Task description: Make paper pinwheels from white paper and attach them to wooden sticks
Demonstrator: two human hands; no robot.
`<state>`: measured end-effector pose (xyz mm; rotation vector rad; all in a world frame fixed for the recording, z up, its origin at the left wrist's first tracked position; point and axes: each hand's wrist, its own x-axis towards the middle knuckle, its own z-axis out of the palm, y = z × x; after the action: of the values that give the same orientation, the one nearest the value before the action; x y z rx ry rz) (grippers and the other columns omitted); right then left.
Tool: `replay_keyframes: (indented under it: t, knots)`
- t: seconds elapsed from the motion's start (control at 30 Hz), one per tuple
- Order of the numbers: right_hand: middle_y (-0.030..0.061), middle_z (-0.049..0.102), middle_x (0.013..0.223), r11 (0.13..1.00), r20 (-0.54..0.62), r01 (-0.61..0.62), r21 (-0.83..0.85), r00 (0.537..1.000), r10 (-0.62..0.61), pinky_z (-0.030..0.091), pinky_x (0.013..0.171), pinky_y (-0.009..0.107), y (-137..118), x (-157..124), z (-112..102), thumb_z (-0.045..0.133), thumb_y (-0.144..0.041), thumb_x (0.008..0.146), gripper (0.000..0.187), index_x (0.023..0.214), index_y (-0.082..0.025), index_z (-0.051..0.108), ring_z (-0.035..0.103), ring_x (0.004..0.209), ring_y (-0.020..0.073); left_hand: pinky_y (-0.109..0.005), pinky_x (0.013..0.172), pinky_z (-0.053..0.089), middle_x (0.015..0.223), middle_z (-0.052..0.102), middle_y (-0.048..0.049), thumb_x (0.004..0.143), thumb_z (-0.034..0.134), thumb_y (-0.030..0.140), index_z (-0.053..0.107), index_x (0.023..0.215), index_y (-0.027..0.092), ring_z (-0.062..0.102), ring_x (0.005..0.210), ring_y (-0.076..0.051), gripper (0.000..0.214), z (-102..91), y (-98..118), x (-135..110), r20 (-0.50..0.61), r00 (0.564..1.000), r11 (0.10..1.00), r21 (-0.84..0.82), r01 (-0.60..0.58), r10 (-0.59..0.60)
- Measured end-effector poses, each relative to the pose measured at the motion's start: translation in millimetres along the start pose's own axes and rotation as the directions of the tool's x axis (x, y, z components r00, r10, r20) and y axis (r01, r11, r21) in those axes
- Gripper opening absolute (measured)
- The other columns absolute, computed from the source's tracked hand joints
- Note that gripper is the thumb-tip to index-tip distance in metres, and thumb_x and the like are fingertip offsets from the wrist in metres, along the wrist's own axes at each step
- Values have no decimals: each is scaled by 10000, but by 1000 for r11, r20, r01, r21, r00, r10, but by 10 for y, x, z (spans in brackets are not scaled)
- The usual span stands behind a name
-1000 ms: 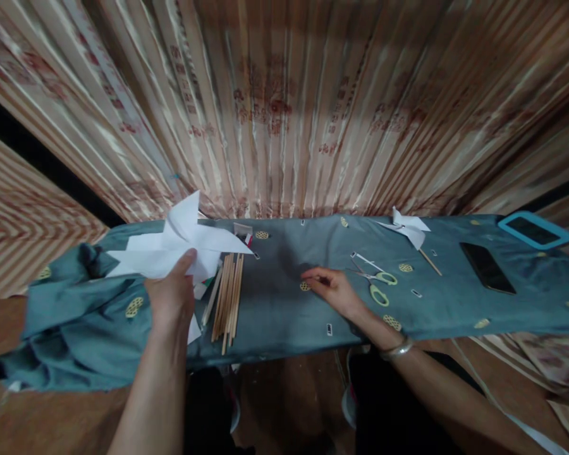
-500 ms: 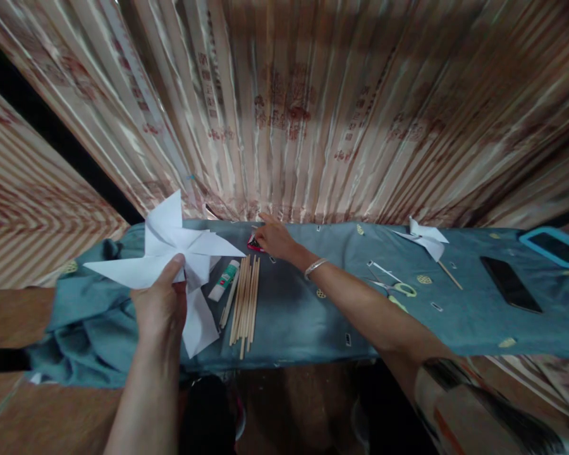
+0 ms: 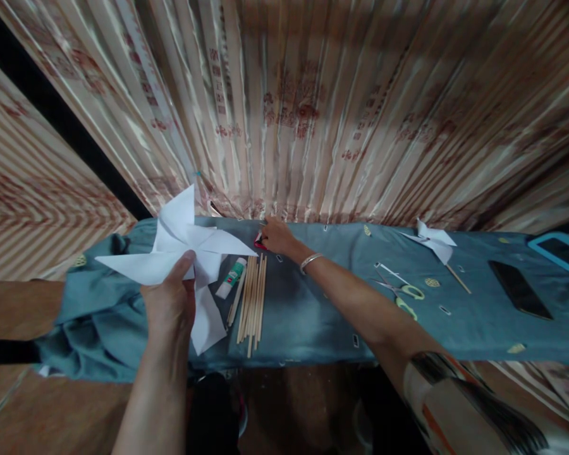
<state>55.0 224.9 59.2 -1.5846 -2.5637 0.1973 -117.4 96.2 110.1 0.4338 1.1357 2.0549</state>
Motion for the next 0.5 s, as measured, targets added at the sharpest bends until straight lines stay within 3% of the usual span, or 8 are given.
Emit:
replay_keyframes:
  t: [0.37, 0.5]
  knots:
    - [214, 626, 1161, 1000, -36, 30, -8, 999, -30, 448, 977, 399, 21, -31, 40, 535, -100, 881, 195, 928, -30, 711, 574, 1095, 282, -434, 956, 532, 846, 756, -22, 542, 721, -51, 675, 826, 137, 691, 995, -235, 343, 18, -16, -24, -3, 1000, 1000, 11, 16, -16]
    - [135, 612, 1218, 998, -35, 37, -48, 999, -38, 506, 934, 426, 1, -5, 79, 571, -258, 938, 253, 1136, -114, 636, 600, 1087, 245, -454, 984, 509, 859, 754, -17, 514, 739, -21, 679, 813, 153, 689, 1006, -244, 351, 10, -36, -18, 9, 1000, 1000, 9, 17, -17]
